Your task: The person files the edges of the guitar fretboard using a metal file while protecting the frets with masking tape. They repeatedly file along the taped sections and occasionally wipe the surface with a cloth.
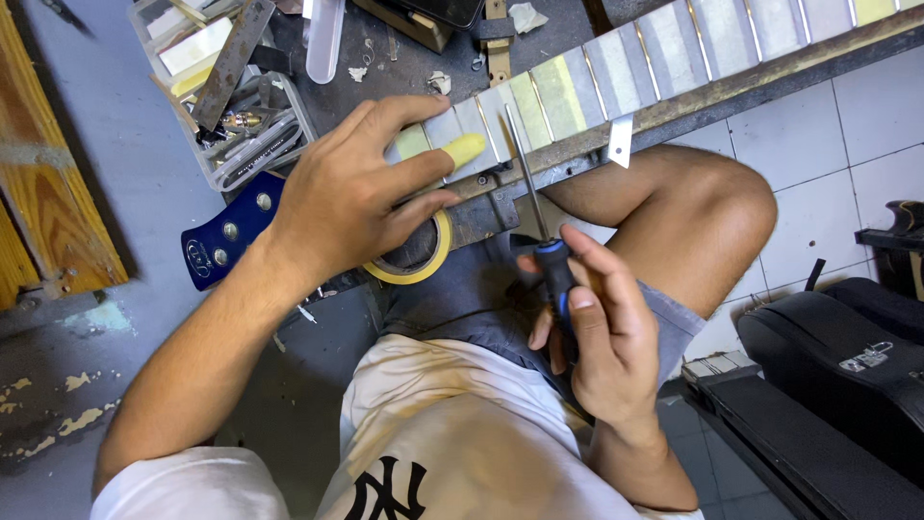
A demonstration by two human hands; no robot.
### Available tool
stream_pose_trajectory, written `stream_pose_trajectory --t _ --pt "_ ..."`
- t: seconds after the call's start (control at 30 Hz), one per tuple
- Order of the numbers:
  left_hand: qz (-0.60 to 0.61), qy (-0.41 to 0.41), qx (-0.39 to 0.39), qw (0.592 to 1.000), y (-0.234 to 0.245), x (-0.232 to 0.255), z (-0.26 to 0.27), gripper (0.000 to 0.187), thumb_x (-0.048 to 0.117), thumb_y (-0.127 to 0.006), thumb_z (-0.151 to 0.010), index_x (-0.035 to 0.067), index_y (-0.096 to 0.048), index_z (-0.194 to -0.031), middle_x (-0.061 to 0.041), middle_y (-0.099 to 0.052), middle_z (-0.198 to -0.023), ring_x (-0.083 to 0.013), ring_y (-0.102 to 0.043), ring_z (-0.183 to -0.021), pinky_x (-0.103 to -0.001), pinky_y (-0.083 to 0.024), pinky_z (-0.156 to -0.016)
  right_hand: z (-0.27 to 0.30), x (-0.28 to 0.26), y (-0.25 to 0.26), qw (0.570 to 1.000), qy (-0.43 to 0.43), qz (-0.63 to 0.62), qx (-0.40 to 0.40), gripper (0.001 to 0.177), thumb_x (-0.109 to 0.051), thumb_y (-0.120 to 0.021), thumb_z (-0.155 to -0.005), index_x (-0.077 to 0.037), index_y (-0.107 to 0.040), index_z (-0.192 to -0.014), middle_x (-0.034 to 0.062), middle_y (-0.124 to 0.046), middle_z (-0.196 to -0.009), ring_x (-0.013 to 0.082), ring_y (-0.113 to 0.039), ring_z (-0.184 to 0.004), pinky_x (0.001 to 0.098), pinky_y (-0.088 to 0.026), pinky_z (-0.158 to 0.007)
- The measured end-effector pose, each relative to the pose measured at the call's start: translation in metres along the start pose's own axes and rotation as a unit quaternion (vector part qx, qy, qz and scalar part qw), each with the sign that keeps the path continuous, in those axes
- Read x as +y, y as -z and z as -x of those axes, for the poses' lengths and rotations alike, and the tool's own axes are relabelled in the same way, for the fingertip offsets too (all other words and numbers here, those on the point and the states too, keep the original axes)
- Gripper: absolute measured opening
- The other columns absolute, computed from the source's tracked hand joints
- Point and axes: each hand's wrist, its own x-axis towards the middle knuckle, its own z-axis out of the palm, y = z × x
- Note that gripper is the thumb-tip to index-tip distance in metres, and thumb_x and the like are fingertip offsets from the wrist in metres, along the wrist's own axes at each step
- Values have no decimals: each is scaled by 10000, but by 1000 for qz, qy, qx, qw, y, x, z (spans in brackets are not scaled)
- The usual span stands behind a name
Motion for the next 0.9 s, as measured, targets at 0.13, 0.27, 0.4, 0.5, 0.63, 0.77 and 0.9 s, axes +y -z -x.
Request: stream_pose_trajectory --t 0.13,0.27,0.4,0.5,0.63,0.77,0.9 --pt "-9 -2 -6 1000 -4 -2 -2 180 228 -857 -1073 112 -719 -1077 -217 -606 -1416 -396 -689 -1127 -466 -588 -846 -2 -1 -4 999 -13 34 4 484 -169 -431 -1117 36 -409 -1555 236 -720 -1303 133 -595 -543 180 -424 -349" --pt "-9 -6 -4 1000 -4 -2 -2 146 243 -818 -1096 129 -733 -1066 -224 -607 -1421 -388 -711 -1149 -450 -595 -854 -6 -7 -2 975 -16 222 -2 495 -147 -511 -1068 -38 -506 -1551 86 -762 -1292 104 -663 -628 235 -561 -640" --pt "-28 -2 -7 1000 -6 -1 1 123 246 -843 -1085 163 -753 -1090 -212 -600 -1465 -385 -698 -1082 -459 -593 -850 -4 -29 -10 933 91 345 -51 462 -84 -482 -1092 54 -510 -1532 220 -681 -1354 302 -696 -1169 368 -520 -1062" --pt "-42 0 -4 999 -5 -1 -1 130 266 -838 -1106 172 -748 -1109 -190 -608 -1466 -366 -693 -1013 -433 -576 -755 -4 -31 -13 914 103 390 -49 473 -18 -473 -1074 71 -495 -1539 220 -666 -1366 320 -670 -1270 369 -477 -1150" --pt "-42 8 -6 999 -6 0 1 145 253 -871 -1080 188 -744 -1103 -184 -616 -1465 -360 -695 -1022 -427 -581 -760 -3 -37 -20 898 92 427 -58 482 -50 -507 -1071 26 -498 -1547 195 -620 -1437 330 -679 -1284 395 -563 -1044" --pt "-52 9 -3 999 -6 0 0 162 270 -876 -1081 204 -731 -1052 -169 -620 -1464 -341 -698 -1015 -412 -563 -694 11 -29 -13 891 115 436 -49 486 -17 -540 -1068 14 -510 -1552 177 -630 -1322 293 -704 -1151 358 -582 -980" --pt "-46 11 -6 999 -8 1 0 192 226 -909 -1054 223 -724 -1108 -172 -621 -1451 -343 -705 -1015 -408 -566 -674 -8 -29 -20 879 109 463 -40 500 -31 -569 -1051 -42 -544 -1550 179 -608 -1312 336 -691 -1126 420 -585 -846"
